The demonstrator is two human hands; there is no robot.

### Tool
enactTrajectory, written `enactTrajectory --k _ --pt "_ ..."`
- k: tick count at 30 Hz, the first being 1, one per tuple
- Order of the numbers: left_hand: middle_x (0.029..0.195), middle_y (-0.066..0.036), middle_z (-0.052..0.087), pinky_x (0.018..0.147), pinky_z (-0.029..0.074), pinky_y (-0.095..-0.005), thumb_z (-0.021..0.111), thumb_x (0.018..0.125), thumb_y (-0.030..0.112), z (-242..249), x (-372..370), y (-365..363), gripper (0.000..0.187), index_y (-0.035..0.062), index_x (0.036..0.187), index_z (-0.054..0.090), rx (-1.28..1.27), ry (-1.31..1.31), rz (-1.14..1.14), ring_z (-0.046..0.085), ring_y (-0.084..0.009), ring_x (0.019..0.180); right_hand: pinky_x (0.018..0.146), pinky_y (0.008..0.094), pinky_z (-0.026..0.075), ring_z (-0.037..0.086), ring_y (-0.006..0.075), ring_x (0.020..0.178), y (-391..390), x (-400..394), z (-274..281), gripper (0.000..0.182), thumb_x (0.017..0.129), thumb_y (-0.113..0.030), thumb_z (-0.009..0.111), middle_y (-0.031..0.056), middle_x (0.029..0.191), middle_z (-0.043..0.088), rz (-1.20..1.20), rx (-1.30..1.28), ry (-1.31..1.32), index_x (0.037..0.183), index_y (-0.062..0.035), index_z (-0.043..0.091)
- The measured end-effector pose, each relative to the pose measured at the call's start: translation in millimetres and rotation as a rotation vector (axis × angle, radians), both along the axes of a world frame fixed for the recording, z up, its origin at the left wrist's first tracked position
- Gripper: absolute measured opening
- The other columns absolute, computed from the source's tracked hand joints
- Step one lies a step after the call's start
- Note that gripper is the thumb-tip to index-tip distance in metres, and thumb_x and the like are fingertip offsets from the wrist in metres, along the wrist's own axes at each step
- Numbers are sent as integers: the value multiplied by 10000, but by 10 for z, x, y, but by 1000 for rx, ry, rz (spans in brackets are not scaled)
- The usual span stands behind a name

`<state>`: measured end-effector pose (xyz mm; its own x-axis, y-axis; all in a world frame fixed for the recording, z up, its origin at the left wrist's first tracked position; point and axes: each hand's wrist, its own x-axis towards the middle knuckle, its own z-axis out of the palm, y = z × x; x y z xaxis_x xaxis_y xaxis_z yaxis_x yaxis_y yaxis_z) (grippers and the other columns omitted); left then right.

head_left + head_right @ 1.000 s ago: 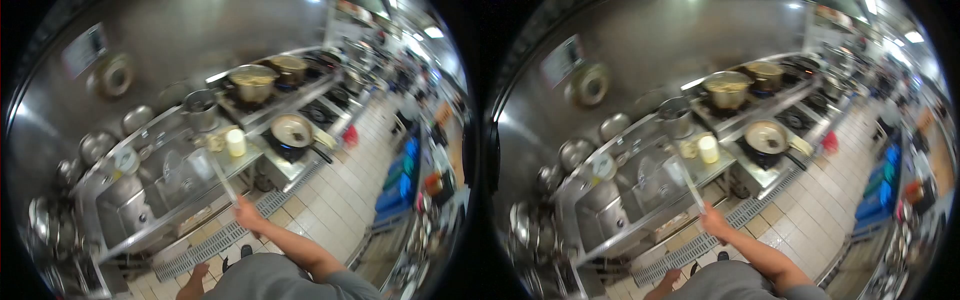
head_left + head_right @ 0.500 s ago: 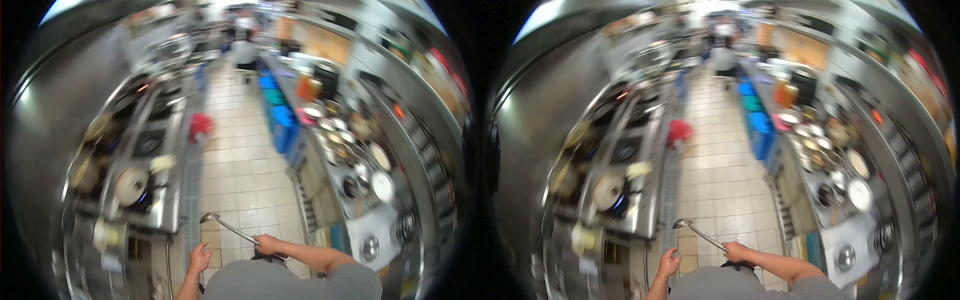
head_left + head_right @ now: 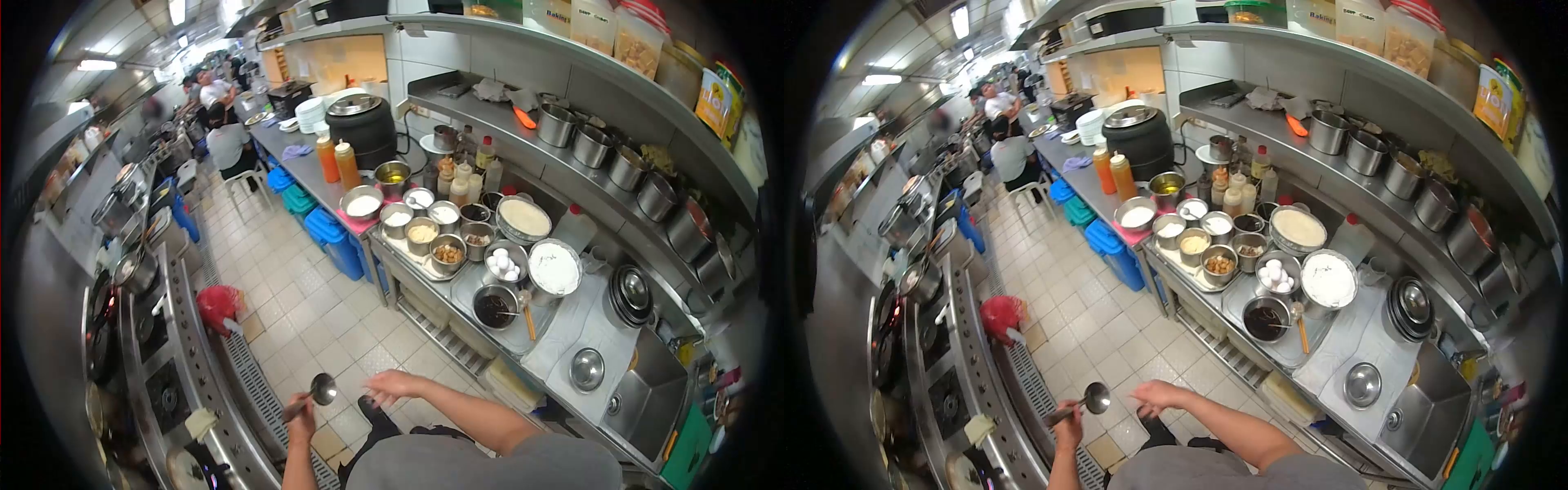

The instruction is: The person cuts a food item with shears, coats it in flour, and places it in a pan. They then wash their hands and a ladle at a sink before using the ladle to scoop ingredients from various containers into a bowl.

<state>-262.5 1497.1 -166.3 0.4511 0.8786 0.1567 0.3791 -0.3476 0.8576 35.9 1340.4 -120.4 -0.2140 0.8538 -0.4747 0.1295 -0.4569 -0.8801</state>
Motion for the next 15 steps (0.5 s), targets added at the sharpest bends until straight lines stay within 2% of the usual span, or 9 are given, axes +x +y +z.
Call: enactTrajectory --k 1,2,3,4,6,8,11,13,15 --pt "805 -45 615 695 520 -294 628 965 2 -37 -55 106 85 14 1048 624 -109 -130 113 616 -164 738 924 491 562 687 332 1112 98 63 -269 544 971 -325 652 186 1255 686 55 -27 -884 1421 -33 559" --pt "786 -26 588 668 507 -280 613 967 -15 -46 -150 220 76 13 1037 619 -219 -250 225 590 -133 715 961 494 545 668 365 1145 79 184 -356 517 964 -325 646 203 1304 663 185 9 -1042 1387 -32 590" --pt "772 -27 583 642 501 -281 611 969 -12 -197 -323 388 60 14 1023 615 -215 -164 329 584 -125 692 998 497 527 649 398 1177 48 348 -390 493 957 -324 640 221 1353 640 308 47 -1196 1353 -31 621" --pt "758 -28 577 617 495 -282 610 972 -9 -399 -476 536 44 14 1009 610 -209 -91 437 578 -118 669 998 497 527 649 398 1177 95 518 -311 493 957 -324 640 221 1353 640 287 40 -1211 1353 -31 621" --pt "757 -58 631 599 512 -320 689 935 46 -697 -778 641 121 4 1027 623 -262 -78 518 599 -149 646 981 443 538 669 385 1139 37 708 -111 423 933 -330 653 220 1312 670 -437 128 -980 1229 -31 702" --pt "981 -140 719 823 540 -359 635 1019 302 -671 -972 733 366 -25 1168 700 256 569 301 659 -274 887 941 430 550 701 354 1080 103 1303 301 364 922 -314 658 214 1180 725 -609 90 -822 1152 -42 735" --pt "886 -125 690 754 524 -391 647 1008 416 -631 -1046 922 458 -38 1058 667 94 486 49 646 -265 828 846 388 565 730 286 950 154 2193 665 331 913 -277 669 180 1037 760 -1087 256 -795 1137 -43 736" --pt "881 -125 691 747 525 -391 653 1000 398 -535 -860 1077 439 -37 1056 668 -63 509 102 647 -262 820 755 342 566 711 208 800 231 2901 711 268 901 -222 699 118 900 756 -1194 276 -917 1089 -36 740" --pt "876 -125 692 740 526 -391 660 993 380 -441 -570 1179 421 -36 1055 668 -145 514 205 648 -259 812 667 304 549 665 141 699 327 3463 861 243 905 -170 714 61 809 724 -1242 340 -854 1097 -21 723"
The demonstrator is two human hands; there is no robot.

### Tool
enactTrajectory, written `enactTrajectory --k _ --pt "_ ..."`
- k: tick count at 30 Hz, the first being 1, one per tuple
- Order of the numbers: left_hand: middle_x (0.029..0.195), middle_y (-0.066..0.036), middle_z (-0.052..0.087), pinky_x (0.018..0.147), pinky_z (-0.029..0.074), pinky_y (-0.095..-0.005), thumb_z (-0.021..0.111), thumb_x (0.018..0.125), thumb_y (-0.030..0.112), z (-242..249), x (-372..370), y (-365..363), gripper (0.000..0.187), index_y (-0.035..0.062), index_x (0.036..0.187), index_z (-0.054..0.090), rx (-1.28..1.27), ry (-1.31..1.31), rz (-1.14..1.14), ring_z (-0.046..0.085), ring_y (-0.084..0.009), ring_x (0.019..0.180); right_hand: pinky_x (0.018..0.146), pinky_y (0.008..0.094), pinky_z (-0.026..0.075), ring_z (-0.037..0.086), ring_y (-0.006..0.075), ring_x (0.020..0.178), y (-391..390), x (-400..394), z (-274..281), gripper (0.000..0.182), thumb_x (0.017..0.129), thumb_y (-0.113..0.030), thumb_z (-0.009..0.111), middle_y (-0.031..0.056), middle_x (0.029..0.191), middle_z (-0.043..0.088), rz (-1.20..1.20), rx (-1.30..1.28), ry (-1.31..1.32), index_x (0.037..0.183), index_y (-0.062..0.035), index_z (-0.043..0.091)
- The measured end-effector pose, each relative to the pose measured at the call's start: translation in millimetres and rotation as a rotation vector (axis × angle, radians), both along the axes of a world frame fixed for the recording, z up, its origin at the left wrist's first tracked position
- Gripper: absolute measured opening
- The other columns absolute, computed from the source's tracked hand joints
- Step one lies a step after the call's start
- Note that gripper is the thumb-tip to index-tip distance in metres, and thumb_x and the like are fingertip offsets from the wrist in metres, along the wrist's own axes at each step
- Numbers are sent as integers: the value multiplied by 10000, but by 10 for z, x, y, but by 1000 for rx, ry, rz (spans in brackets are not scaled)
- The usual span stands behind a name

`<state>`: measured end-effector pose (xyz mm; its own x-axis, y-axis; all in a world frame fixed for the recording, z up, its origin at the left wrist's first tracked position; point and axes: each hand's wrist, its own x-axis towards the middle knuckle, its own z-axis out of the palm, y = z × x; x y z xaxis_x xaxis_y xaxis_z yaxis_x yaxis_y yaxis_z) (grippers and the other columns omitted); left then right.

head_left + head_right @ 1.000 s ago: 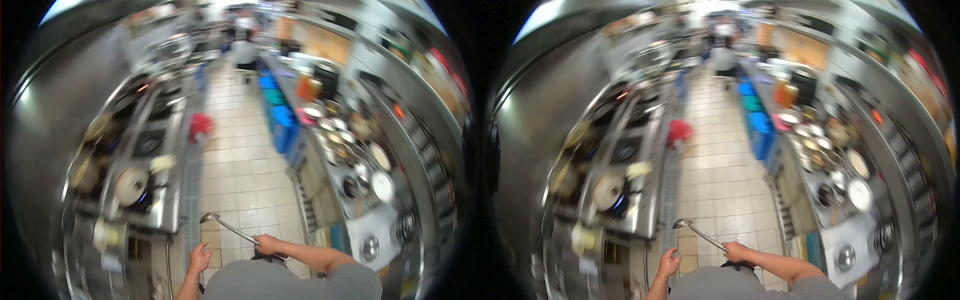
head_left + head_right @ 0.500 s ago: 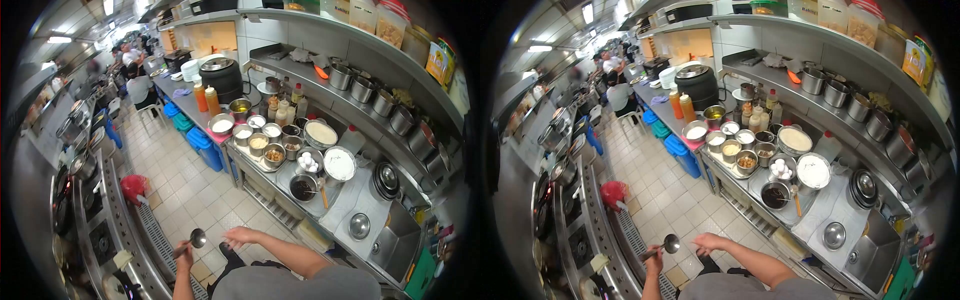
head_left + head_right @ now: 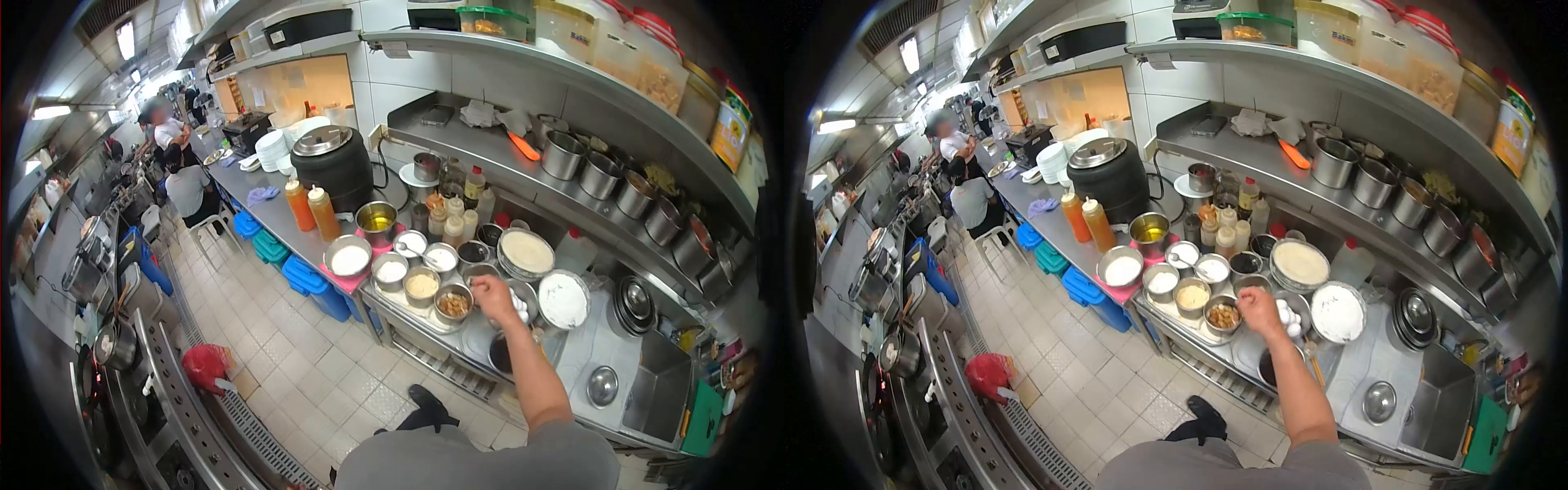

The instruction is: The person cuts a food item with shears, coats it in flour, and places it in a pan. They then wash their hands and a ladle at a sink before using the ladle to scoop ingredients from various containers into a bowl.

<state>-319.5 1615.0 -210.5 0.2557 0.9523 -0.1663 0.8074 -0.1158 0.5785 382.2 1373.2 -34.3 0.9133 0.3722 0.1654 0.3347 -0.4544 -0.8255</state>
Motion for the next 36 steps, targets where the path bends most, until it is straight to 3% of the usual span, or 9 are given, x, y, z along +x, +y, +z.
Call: enactTrajectory --k 4,8,18,24,28,29,30,32,36 --pt "867 -124 693 726 528 -391 673 978 345 111 510 122 385 -33 1051 669 -40 4 171 650 -253 797 610 301 545 662 113 715 475 1131 -117 433 905 -154 763 53 899 718 -72 145 229 1281 2 612" --pt "857 -123 695 711 530 -391 685 963 309 168 1031 143 350 -30 1048 671 -68 11 330 652 -248 781 878 431 558 704 313 942 1068 1750 -244 876 753 -347 868 137 989 710 -210 -139 57 1504 -148 463" --pt "834 -121 699 676 536 -390 718 926 219 224 1227 -82 271 -23 1040 673 -98 70 631 658 -233 742 957 464 538 677 400 1141 1446 2093 25 771 729 -382 882 230 1196 708 -177 -500 116 1344 -90 518" --pt "820 -120 702 655 539 -390 737 904 165 51 738 -276 234 -19 1035 675 -32 141 854 661 -225 719 933 456 545 697 387 1106 1389 2115 -189 658 716 -312 870 223 1155 726 -165 -262 15 1260 -37 622" --pt "810 -119 703 641 541 -389 750 889 129 -551 -392 -924 217 -16 1032 676 143 239 1209 664 -219 703 1044 473 478 623 381 1192 1448 1604 665 724 705 -248 854 202 1309 656 -24 -125 -92 1343 -13 605" --pt "905 -188 744 744 561 -460 757 864 178 -488 -367 -1102 253 -28 1007 727 175 253 1181 717 -323 815 1071 465 455 589 364 1225 1301 2009 113 730 739 -221 848 200 1374 599 -129 -232 -465 1379 0 576" --pt "965 -212 747 843 556 -474 735 881 192 -518 -309 -1192 282 -15 1072 732 279 247 1271 723 -382 927 1069 462 456 589 360 1222 1379 2038 225 734 743 -215 846 196 1370 598 -91 -127 -564 1387 -2 566" --pt "1032 -223 742 894 553 -487 721 880 188 -464 -280 -1184 409 28 1250 659 124 125 1539 715 -398 1006 1067 456 458 590 352 1218 1750 1573 809 744 750 -203 841 188 1362 595 24 157 -622 1404 -6 545" --pt "982 -226 742 904 561 -471 673 916 248 -292 -529 -1361 329 47 1176 679 76 82 1536 710 -420 981 1062 444 462 591 336 1209 2314 78 1247 766 765 -179 831 171 1345 590 312 480 -427 1437 -14 503"
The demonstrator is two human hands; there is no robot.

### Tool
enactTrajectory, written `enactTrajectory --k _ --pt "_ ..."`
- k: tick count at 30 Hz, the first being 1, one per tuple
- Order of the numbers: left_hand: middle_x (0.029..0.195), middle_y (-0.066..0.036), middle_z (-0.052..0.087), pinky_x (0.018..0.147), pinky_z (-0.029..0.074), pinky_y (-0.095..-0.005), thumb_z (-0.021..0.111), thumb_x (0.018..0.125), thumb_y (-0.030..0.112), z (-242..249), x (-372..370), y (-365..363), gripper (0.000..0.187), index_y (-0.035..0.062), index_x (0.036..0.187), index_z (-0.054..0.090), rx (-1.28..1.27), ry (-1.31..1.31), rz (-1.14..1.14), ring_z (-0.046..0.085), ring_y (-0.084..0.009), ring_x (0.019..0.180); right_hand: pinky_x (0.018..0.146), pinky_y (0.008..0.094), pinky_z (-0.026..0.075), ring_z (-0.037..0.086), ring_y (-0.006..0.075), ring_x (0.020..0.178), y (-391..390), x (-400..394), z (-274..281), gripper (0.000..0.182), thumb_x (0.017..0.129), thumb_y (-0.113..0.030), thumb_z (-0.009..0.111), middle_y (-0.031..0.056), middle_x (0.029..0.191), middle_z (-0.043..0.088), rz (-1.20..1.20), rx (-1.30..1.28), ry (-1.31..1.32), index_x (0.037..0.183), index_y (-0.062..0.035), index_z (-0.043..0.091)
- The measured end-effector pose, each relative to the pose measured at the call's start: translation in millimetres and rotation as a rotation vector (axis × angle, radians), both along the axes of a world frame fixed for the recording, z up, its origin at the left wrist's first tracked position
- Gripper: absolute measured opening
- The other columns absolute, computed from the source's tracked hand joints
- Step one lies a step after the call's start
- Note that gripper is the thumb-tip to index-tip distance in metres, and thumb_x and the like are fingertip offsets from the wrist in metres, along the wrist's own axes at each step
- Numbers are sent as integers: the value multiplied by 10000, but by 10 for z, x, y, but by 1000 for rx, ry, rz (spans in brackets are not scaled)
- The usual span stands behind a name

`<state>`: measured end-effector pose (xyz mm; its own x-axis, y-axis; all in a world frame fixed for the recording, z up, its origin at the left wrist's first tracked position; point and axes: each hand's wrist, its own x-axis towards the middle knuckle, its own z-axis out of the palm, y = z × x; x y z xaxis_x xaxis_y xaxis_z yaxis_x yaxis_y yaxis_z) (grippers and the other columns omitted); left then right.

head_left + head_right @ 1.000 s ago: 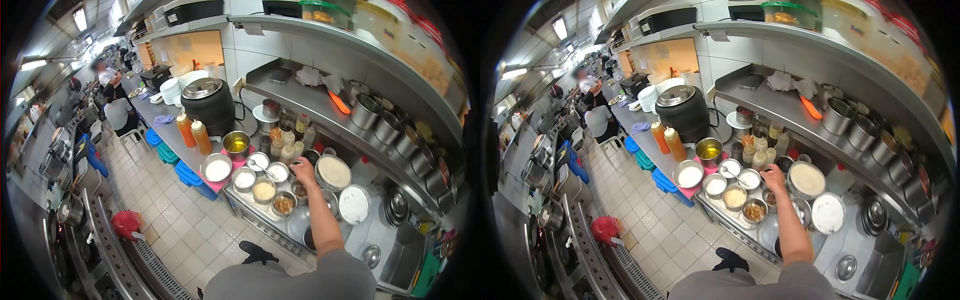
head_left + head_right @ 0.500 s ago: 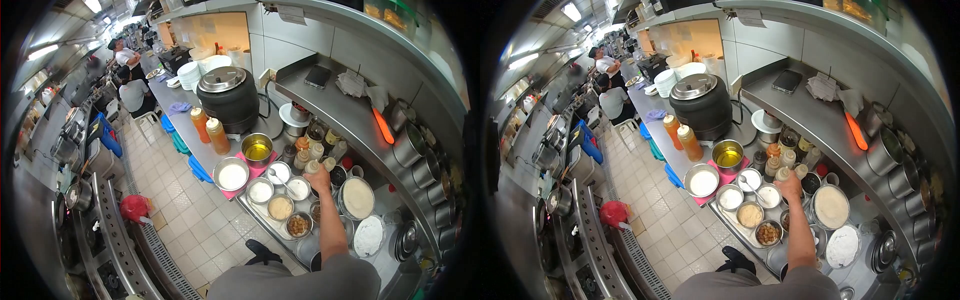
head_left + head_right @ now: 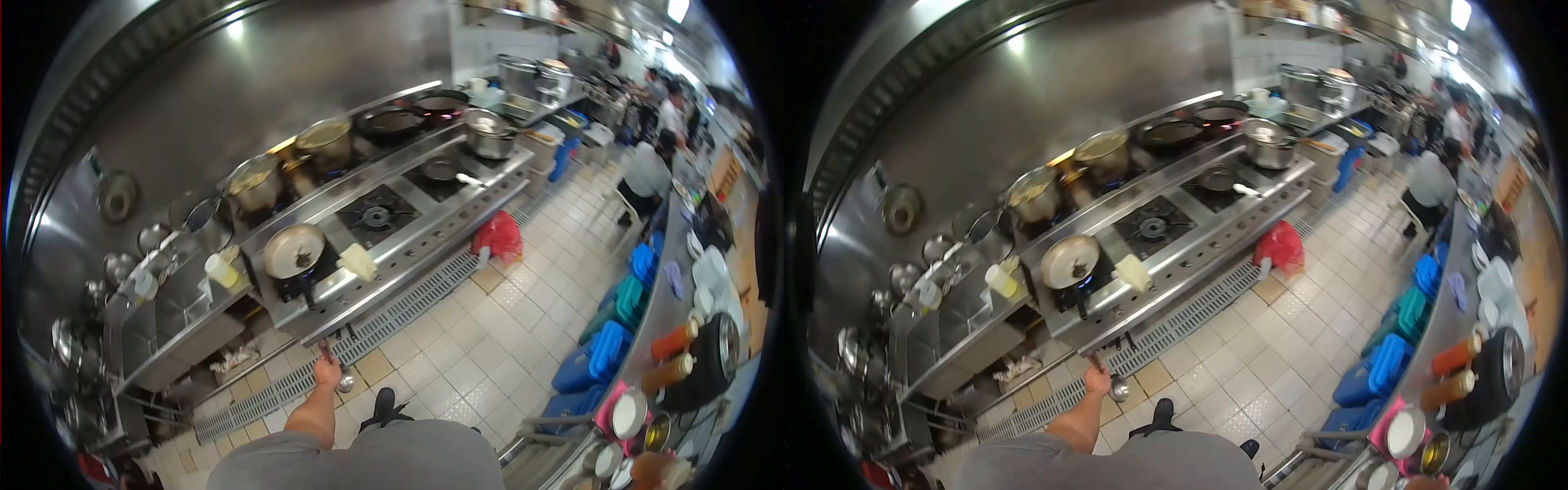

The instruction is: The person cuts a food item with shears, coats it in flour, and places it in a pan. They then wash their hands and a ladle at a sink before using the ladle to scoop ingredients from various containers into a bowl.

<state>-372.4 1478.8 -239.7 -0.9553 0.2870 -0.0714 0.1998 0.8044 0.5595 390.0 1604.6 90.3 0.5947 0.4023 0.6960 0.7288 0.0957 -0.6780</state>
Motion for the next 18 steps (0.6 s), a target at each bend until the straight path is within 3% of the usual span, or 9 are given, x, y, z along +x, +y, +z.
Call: enactTrajectory --k 3,6,7,8,9,11,13,16,18 --pt "972 -221 745 863 574 -477 684 901 251 -137 -343 -399 290 41 1100 704 -47 -39 -94 715 -403 971 1058 435 465 592 323 1202 598 -1173 -115 783 776 -161 824 159 1333 586 510 -31 270 1461 -20 471" --pt "982 -210 751 856 575 -460 686 899 252 -452 -732 -1011 286 36 1086 706 54 -102 -75 723 -383 965 1054 425 468 593 311 1195 1346 -2692 -474 802 787 -143 817 147 1321 583 1262 -274 646 1486 -26 440" --pt "956 -183 756 869 571 -449 687 896 246 -760 -894 -1281 260 26 1032 716 138 -119 -32 725 -372 950 1047 417 466 588 292 1184 1356 -3447 -450 841 774 -104 810 130 1316 564 1261 -387 579 1502 -29 398" --pt "956 -183 756 869 571 -449 687 896 246 -794 -952 -1532 260 26 1032 716 139 -126 -10 725 -372 950 1037 412 464 586 277 1164 1305 -4129 -253 856 763 -90 809 131 1310 566 1258 -537 272 1511 -35 396" --pt "931 -174 753 868 569 -443 688 893 237 -766 -995 -1743 236 25 994 711 103 -88 52 725 -368 931 1037 410 472 583 257 1178 1314 -4748 -260 861 717 -28 832 114 1282 578 1377 -467 165 1478 -33 428" --pt "906 -166 749 867 568 -437 690 890 229 -772 -1116 -2092 215 25 956 705 78 -51 131 725 -363 913 1012 402 491 619 273 1170 1350 -5836 -204 817 701 -43 845 146 1263 622 1568 -531 -130 1424 -44 466" --pt "897 -146 748 800 573 -400 712 863 165 -913 -1179 -2587 127 50 917 708 58 -17 221 735 -306 885 984 440 517 666 336 1133 1303 -6764 -183 790 695 -65 835 180 1225 665 1635 -647 -254 1398 -60 476" --pt "859 -180 727 830 575 -416 697 879 193 -1346 -1205 -3284 179 19 907 665 127 -30 471 721 -342 841 948 503 533 665 425 1133 1225 -7829 -149 676 768 -175 793 202 1214 688 1585 -726 -676 1362 -70 489" --pt "856 -197 726 804 571 -450 717 855 141 -537 -970 -3275 146 6 892 678 268 -159 691 714 -362 821 948 509 533 657 431 1148 1184 -8421 -194 639 801 -210 772 203 1232 685 1525 -786 -851 1359 -76 492"
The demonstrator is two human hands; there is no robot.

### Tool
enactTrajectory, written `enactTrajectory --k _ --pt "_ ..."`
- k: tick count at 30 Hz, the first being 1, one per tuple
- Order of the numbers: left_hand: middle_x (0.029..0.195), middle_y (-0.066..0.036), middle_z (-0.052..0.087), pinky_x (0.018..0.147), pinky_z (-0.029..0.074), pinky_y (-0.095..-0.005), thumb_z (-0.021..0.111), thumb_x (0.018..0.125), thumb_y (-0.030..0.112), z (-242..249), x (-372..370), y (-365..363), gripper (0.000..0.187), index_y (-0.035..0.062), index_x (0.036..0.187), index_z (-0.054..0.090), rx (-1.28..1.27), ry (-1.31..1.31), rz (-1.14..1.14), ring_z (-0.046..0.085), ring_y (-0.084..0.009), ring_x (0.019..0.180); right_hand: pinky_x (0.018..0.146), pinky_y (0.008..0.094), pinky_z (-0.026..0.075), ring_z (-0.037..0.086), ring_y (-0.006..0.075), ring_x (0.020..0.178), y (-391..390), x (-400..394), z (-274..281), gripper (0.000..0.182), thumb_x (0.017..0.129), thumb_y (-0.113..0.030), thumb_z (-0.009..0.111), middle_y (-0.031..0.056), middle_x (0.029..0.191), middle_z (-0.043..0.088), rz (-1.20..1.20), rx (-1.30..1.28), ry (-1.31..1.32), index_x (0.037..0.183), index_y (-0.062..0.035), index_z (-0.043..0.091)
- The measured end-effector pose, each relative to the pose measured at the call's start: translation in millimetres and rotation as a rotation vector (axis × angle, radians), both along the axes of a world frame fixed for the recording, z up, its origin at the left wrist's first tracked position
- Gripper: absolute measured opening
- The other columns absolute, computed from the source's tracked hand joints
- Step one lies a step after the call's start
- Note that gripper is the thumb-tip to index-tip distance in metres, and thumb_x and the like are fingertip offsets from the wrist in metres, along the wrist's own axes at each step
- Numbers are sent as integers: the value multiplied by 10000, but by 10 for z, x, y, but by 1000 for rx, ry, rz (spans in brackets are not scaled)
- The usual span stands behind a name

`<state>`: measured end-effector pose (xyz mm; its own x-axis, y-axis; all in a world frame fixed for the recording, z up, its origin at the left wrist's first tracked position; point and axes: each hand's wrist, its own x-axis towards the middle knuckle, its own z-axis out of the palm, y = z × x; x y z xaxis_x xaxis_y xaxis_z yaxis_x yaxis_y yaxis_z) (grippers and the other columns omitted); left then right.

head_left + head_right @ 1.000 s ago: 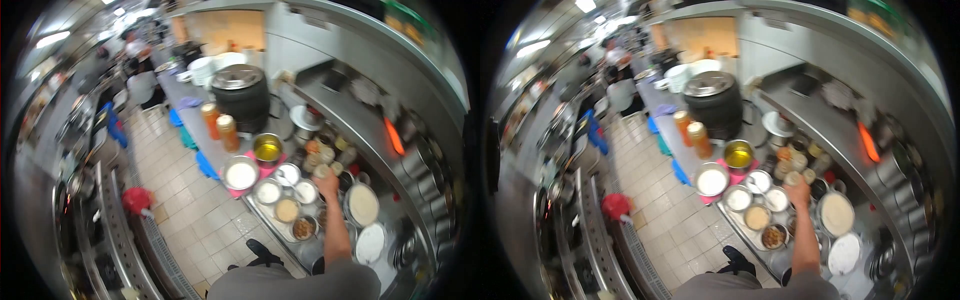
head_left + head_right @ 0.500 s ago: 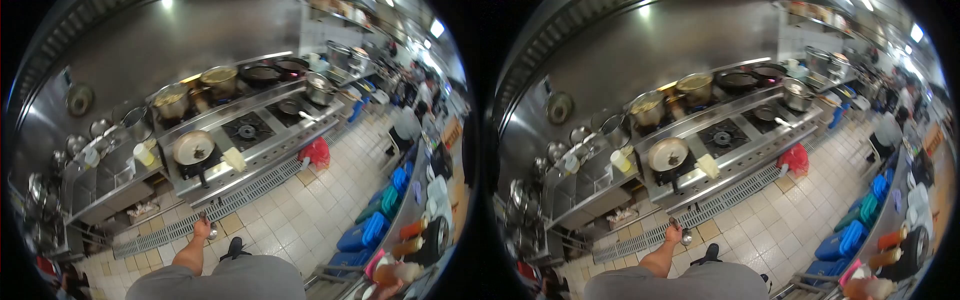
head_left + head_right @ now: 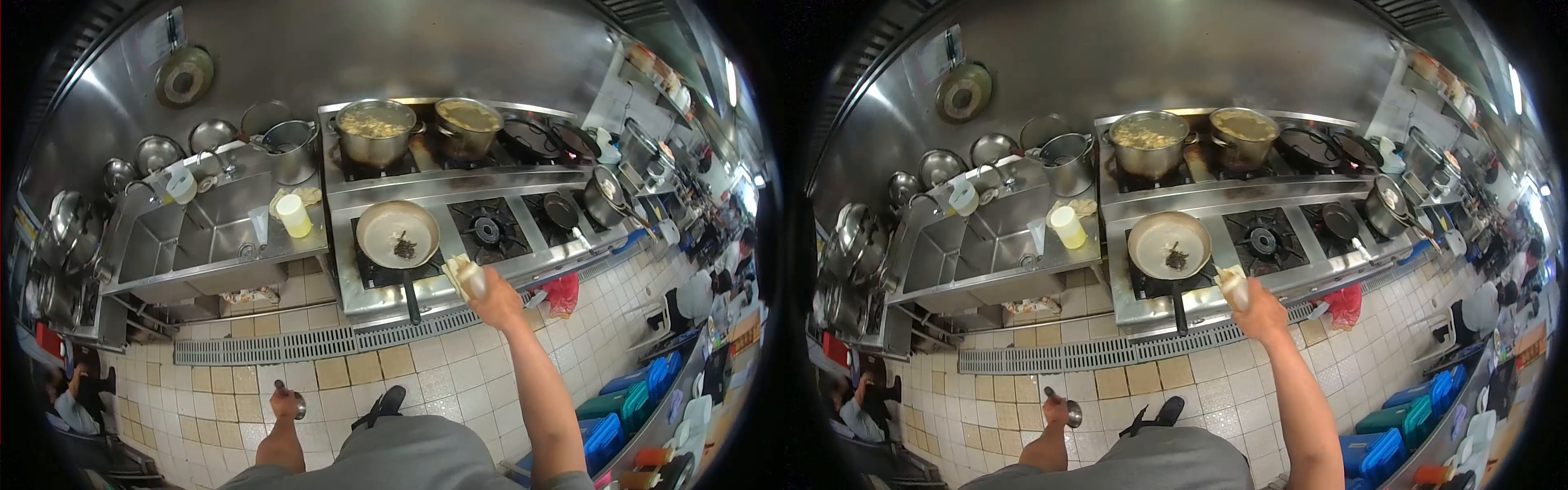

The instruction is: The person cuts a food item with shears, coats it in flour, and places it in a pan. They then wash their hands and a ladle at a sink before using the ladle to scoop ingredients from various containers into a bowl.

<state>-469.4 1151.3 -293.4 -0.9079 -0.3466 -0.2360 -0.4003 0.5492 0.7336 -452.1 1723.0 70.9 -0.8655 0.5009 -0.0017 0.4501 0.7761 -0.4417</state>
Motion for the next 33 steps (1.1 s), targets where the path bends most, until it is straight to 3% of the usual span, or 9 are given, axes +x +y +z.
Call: enactTrajectory --k 2,5,11,21,23,26,27,30,33 --pt "860 -209 728 771 563 -470 738 844 106 -180 138 -304 133 -6 888 681 -97 -33 59 709 -376 812 946 472 546 677 346 1174 -61 -491 -52 593 843 -232 745 169 1253 691 32 200 -386 1374 -109 511" --pt "868 -202 732 751 560 -458 745 855 120 -296 377 -525 171 -28 901 672 -202 -62 99 710 -372 814 934 422 550 700 270 1159 -68 -964 -210 472 876 -216 726 112 1218 722 90 423 -580 1320 -144 581" --pt "873 -193 744 785 575 -458 767 849 130 -489 539 -505 202 -33 951 703 -242 -207 40 737 -361 846 903 394 539 728 263 1103 89 -1198 -138 241 947 -207 649 63 1124 762 44 608 -525 1184 -167 669" --pt "801 -160 727 696 578 -440 795 848 140 -795 -413 231 208 -34 890 688 -142 -68 -112 731 -303 740 887 426 544 733 282 1082 248 -1003 46 221 969 -191 608 86 1104 760 -2 596 -486 1181 -145 648" --pt "833 -122 722 720 575 -387 773 870 114 -967 -665 341 180 -16 929 665 81 -60 -151 719 -255 766 886 434 545 734 290 1075 259 -972 58 213 970 -179 596 87 1090 761 -13 563 -464 1176 -143 640" --pt "880 -99 719 769 562 -343 741 894 86 -507 -848 663 152 -6 961 640 57 28 -289 705 -222 831 882 436 546 734 290 1070 261 -902 96 198 973 -175 585 85 1081 761 6 577 -468 1161 -139 636" --pt "821 -99 694 791 551 -374 745 873 102 -493 -883 763 137 26 844 634 134 130 -234 686 -253 780 882 436 546 734 290 1070 263 -884 96 198 973 -175 585 85 1081 761 -3 574 -468 1161 -139 636" --pt "829 -98 702 773 548 -369 738 871 94 -528 -983 857 125 16 852 643 199 97 -252 687 -234 787 880 435 546 737 292 1057 278 -835 115 181 972 -173 582 82 1071 762 -26 567 -451 1143 -142 633" --pt "858 -104 727 761 555 -390 727 877 114 -497 -894 857 121 11 869 663 -85 206 -349 698 -243 801 834 437 585 754 300 1010 301 -755 134 295 943 -148 619 103 1026 763 -12 547 -411 1237 -138 598"
